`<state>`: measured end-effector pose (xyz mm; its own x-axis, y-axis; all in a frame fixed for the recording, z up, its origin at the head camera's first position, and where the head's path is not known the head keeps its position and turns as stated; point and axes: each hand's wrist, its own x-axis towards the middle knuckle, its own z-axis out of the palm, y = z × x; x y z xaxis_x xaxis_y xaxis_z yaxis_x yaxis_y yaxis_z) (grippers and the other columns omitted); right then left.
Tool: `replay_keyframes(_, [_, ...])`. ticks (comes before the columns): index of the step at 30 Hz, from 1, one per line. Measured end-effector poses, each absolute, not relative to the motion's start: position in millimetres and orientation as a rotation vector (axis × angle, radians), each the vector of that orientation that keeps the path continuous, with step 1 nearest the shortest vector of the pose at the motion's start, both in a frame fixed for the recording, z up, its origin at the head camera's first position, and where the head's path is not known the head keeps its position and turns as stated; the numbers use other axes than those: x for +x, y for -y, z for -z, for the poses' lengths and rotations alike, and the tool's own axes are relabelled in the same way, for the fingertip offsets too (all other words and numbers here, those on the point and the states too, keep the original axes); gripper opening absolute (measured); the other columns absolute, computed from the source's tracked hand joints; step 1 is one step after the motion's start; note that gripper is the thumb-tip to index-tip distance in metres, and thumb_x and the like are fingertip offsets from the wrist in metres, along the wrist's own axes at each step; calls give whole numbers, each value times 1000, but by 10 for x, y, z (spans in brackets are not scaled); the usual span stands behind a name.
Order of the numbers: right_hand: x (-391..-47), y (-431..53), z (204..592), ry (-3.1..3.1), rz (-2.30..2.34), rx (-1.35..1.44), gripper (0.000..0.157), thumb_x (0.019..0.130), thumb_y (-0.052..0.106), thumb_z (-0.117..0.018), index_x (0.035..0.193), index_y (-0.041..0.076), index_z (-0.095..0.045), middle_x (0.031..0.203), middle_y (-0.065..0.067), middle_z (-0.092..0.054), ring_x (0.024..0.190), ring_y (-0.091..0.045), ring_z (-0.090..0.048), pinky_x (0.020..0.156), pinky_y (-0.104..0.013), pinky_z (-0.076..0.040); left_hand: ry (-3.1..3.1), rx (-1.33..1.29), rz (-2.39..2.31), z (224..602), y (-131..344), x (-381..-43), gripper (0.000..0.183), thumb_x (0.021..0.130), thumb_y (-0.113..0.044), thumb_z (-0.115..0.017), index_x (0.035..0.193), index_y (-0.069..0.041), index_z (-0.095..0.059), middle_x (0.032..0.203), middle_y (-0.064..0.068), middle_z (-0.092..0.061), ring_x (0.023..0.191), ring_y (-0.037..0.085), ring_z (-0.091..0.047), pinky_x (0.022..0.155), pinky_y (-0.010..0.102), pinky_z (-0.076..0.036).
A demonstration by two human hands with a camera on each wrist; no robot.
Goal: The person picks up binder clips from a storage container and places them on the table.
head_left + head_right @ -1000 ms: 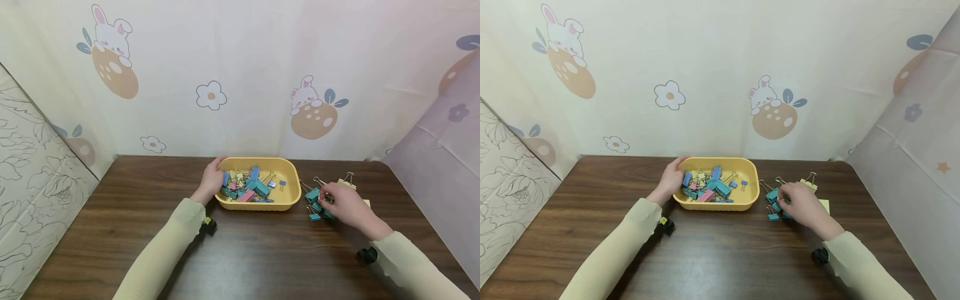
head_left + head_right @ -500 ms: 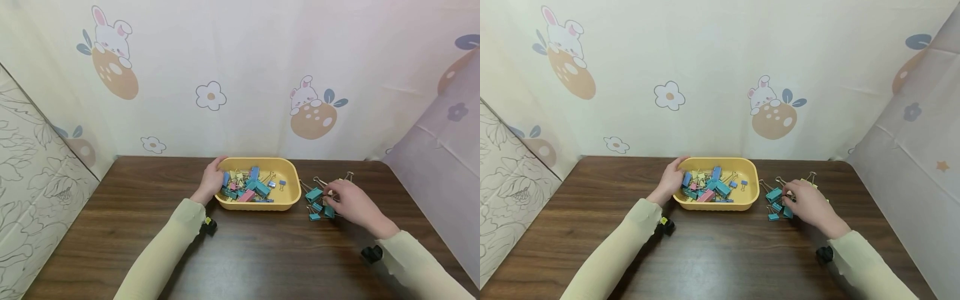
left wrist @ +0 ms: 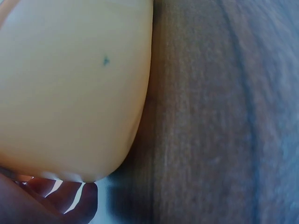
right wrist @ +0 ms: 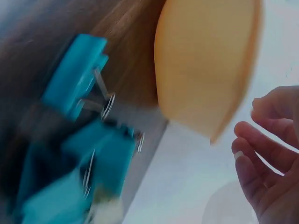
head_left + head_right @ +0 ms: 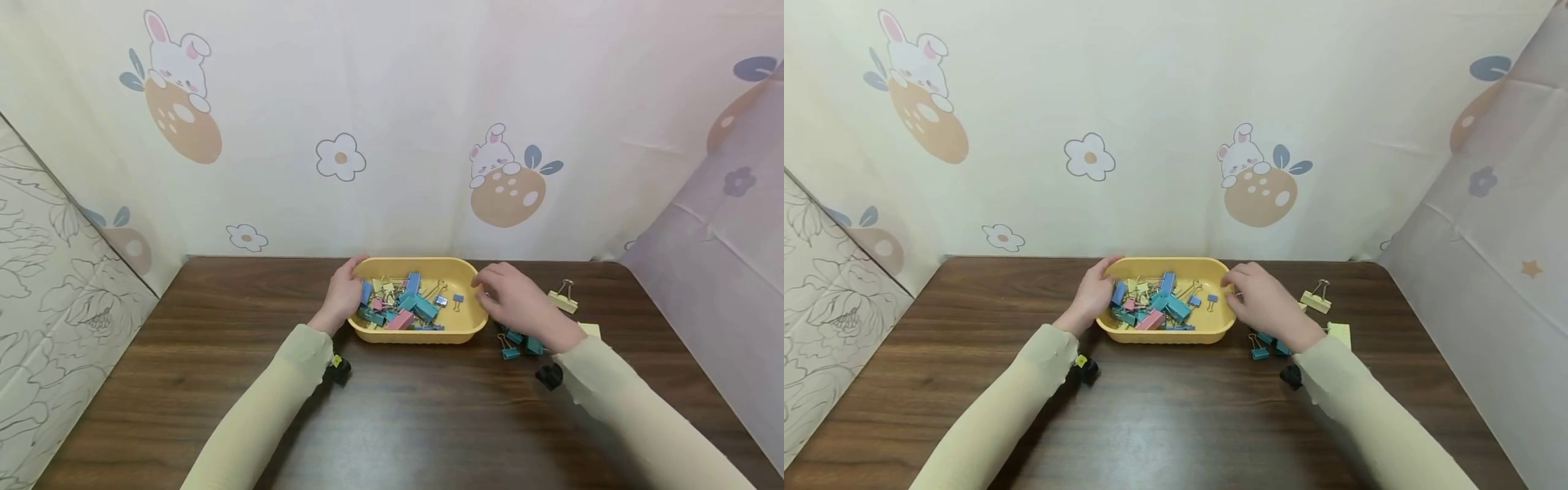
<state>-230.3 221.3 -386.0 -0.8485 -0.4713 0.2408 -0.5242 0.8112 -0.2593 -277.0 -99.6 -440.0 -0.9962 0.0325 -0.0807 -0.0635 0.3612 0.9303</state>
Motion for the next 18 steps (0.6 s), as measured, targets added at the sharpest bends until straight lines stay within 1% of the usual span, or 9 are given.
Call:
replay_keyframes(3, [-2369, -2054, 3928, 2832, -372, 868, 9, 88, 11, -72, 96, 8, -71, 102, -7, -66, 99, -25, -56, 85, -45, -50, -2524, -35, -1728, 4404, 1003, -2771, 49, 102, -5, -35, 148, -18, -46, 150, 6, -46, 135, 26, -43, 111, 50, -34])
replay_keyframes(6, [-2405, -1969, 4010, 2847, -273, 905, 8, 86, 12, -74, 93, 9, -72, 97, -4, -66, 97, -25, -57, 87, -45, -48, -2524, -29, -1726, 4408, 985, -2761, 50, 102, -5, -35, 148, -18, -46, 150, 6, -46, 135, 26, -44, 111, 50, -34])
replay_keyframes(10, [-2412, -1895, 4066, 2850, -201, 899, 14, 84, 7, -74, 98, 7, -74, 98, -4, -68, 98, -26, -59, 90, -47, -46, -2521, -17, -1726, 4399, 982, -2750, 50, 102, -5, -35, 149, -18, -45, 150, 7, -45, 135, 27, -43, 111, 50, -34])
replay_keyframes(15, [-2398, -1809, 4043, 2907, -162, 911, 23, 85, 2, -72, 107, 3, -73, 104, -8, -67, 97, -25, -61, 91, -44, -51, -2510, -22, -1733, 4377, 1004, -2747, 50, 102, -4, -35, 149, -18, -45, 151, 7, -45, 136, 27, -43, 111, 51, -33])
replay_keyframes(18, [-2424, -1781, 4030, 2960, -118, 925, 23, 86, 3, -71, 109, 5, -73, 106, -8, -66, 99, -25, -62, 90, -44, -52, -2498, -28, -1736, 4357, 1008, -2748, 50, 102, -4, -35, 149, -18, -45, 150, 7, -45, 135, 27, -43, 112, 50, -33])
